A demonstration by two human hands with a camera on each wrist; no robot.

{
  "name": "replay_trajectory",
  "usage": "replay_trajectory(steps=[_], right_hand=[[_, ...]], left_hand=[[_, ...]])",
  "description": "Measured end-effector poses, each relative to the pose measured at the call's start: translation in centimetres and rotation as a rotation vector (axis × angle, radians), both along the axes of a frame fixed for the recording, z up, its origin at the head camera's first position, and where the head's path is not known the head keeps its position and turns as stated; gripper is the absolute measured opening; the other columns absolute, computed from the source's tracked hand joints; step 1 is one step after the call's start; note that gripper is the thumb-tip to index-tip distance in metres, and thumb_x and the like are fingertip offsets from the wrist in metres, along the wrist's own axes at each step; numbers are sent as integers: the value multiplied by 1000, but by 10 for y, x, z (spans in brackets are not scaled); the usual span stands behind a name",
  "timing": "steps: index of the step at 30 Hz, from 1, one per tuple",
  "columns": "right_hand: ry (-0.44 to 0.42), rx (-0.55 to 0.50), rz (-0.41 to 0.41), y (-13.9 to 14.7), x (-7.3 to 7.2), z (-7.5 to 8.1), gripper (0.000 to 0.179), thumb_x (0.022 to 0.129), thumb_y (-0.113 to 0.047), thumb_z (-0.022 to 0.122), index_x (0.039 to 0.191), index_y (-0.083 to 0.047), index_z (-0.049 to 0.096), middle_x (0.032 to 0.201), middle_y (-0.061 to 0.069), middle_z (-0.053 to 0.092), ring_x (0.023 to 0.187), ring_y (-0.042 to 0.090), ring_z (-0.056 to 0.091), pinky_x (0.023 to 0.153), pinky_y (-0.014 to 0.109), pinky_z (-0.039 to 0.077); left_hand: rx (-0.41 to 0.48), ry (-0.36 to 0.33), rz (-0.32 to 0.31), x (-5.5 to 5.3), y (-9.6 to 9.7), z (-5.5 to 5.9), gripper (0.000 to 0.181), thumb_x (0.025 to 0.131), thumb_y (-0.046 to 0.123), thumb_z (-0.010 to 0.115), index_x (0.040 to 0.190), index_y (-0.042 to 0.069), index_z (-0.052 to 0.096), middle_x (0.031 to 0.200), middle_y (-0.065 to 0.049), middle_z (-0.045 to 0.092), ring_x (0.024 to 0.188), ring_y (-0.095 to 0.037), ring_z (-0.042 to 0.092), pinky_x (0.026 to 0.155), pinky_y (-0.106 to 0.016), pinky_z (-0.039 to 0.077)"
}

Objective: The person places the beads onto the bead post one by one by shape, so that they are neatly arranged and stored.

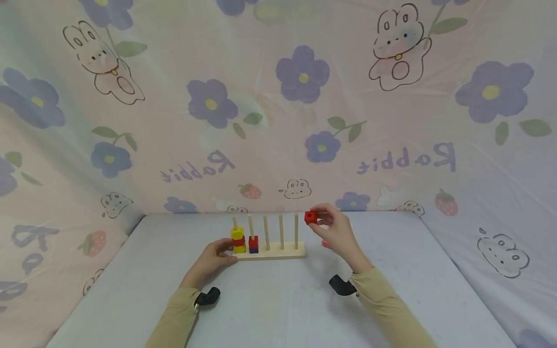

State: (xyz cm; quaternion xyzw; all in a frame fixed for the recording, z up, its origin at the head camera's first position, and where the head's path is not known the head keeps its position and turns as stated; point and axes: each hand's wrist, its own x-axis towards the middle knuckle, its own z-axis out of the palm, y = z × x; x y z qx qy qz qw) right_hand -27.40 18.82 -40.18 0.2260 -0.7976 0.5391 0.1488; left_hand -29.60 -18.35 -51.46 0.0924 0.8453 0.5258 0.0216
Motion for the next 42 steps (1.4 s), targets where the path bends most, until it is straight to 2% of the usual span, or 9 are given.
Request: replay_trajectory(steps=[4, 9, 13, 21, 26, 30, 36, 42], right_hand=[[37, -101, 76, -27, 8, 23, 37, 81, 8, 70, 116, 3, 57, 113, 19, 61, 100, 28, 62, 82, 29, 52], [49, -86, 125, -61, 20, 49, 38, 81, 12, 67, 117, 9, 54, 113, 23, 59, 100, 37, 61, 85, 41, 50], [56, -47, 158, -82, 18, 54, 37, 82, 11, 67, 117, 8, 54, 113, 23, 60, 100, 35, 62, 88, 44, 49], [89, -7, 197, -113, -18, 19, 35, 85, 0, 70, 118, -2, 59, 110, 10, 65, 100, 25, 62, 91, 42, 48], [128, 20, 178, -127, -22, 9, 33, 85, -7, 72, 117, -7, 62, 109, 1, 66, 101, 18, 61, 90, 46, 47], [141, 23, 164, -136, -24, 5, 33, 85, -6, 72, 117, -8, 62, 109, -1, 65, 101, 15, 59, 89, 48, 46], [148, 15, 172, -144, -29, 1, 34, 85, -4, 72, 117, -7, 62, 110, 2, 65, 100, 17, 62, 90, 40, 48], [114, 15, 121, -149, -32, 1, 33, 85, -1, 70, 116, -5, 62, 110, 5, 65, 97, 19, 63, 88, 37, 50]], left_hand=[[11, -2, -3, 0, 1, 0, 53, 79, 13, 79, 128, 10, 59, 114, -6, 62, 84, -19, 58, 80, -32, 50], [12, -4, -6, 0, 1, 0, 54, 79, 13, 79, 129, 10, 58, 114, -6, 62, 85, -19, 58, 80, -33, 49], [2, -7, -4, 0, 1, 0, 54, 79, 14, 79, 129, 10, 58, 115, -6, 61, 86, -19, 58, 81, -34, 49], [12, -23, -5, -1, 0, 1, 53, 80, 15, 79, 129, 12, 59, 118, -7, 61, 85, -20, 58, 81, -34, 50], [-3, -24, -9, -1, -1, 2, 54, 80, 16, 79, 129, 12, 58, 118, -7, 60, 85, -19, 58, 81, -34, 50], [22, -12, -15, -2, -1, 2, 53, 79, 13, 79, 128, 11, 59, 117, -8, 61, 85, -20, 59, 79, -34, 50], [40, -23, -16, -5, -1, 0, 54, 78, 12, 79, 128, 11, 59, 118, -7, 61, 84, -19, 60, 79, -33, 51], [22, -33, -6, -6, -2, -2, 54, 79, 15, 79, 129, 12, 58, 118, -6, 61, 84, -20, 58, 80, -35, 50]])
